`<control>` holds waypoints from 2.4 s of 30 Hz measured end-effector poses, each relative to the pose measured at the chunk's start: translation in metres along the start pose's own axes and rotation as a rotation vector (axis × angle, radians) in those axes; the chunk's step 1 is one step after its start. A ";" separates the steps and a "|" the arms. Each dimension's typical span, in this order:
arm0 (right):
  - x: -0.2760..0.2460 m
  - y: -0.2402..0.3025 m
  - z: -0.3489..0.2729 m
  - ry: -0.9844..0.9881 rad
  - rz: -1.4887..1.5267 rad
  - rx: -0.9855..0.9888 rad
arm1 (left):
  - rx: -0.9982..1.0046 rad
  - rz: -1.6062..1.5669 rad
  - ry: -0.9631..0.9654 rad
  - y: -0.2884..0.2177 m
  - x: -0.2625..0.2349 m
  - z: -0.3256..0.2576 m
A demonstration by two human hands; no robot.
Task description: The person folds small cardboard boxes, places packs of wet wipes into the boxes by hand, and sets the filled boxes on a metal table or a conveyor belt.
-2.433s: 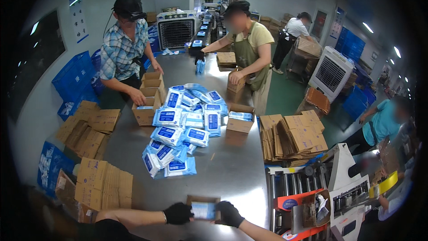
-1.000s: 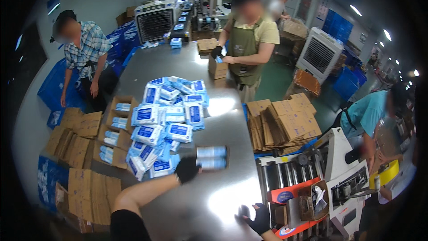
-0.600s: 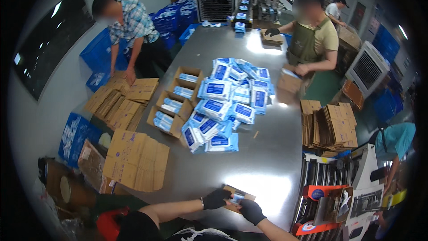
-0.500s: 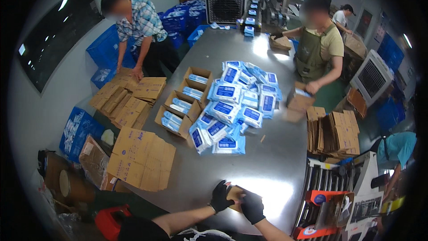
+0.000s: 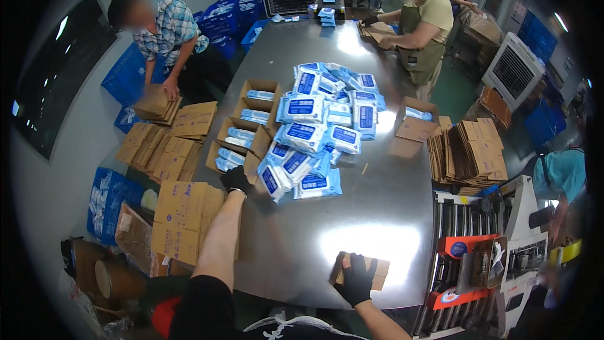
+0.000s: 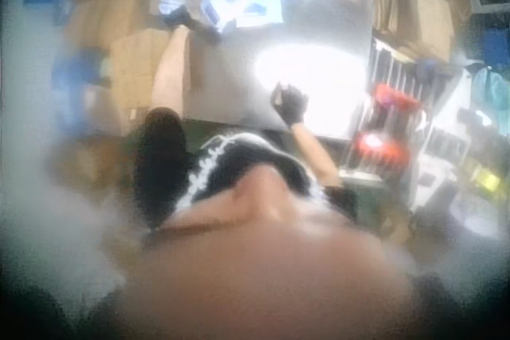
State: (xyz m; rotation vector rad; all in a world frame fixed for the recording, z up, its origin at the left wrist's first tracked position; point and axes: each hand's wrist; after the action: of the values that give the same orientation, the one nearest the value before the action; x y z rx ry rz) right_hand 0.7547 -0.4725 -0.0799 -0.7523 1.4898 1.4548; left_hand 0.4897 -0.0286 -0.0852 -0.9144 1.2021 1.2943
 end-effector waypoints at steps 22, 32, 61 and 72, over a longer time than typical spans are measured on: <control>-0.096 -0.242 -0.163 -0.291 -0.244 0.239 | 0.533 -0.794 0.330 -0.204 -0.166 -0.338; 0.000 -0.034 -0.007 0.180 0.250 -0.017 | 1.119 -0.624 0.740 -0.189 -0.074 -0.258; -0.049 -0.066 -0.115 0.082 0.041 0.185 | 1.849 -0.343 0.470 -0.511 -0.017 -0.342; -0.115 -0.237 -0.089 -0.160 -0.059 0.278 | 1.122 -0.173 0.388 -0.387 -0.020 -0.166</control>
State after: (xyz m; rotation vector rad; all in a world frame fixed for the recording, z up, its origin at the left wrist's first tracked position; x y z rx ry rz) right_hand 0.9975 -0.6079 -0.0885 -0.4942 1.4932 1.2021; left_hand 0.8513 -0.2359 -0.1491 -0.3966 1.7916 0.1577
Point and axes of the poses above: each hand's wrist, its own z-axis towards the middle knuckle, its own x-axis out of the palm, y = z × x, and after that the axes turned 2 degrees about z, right-handed
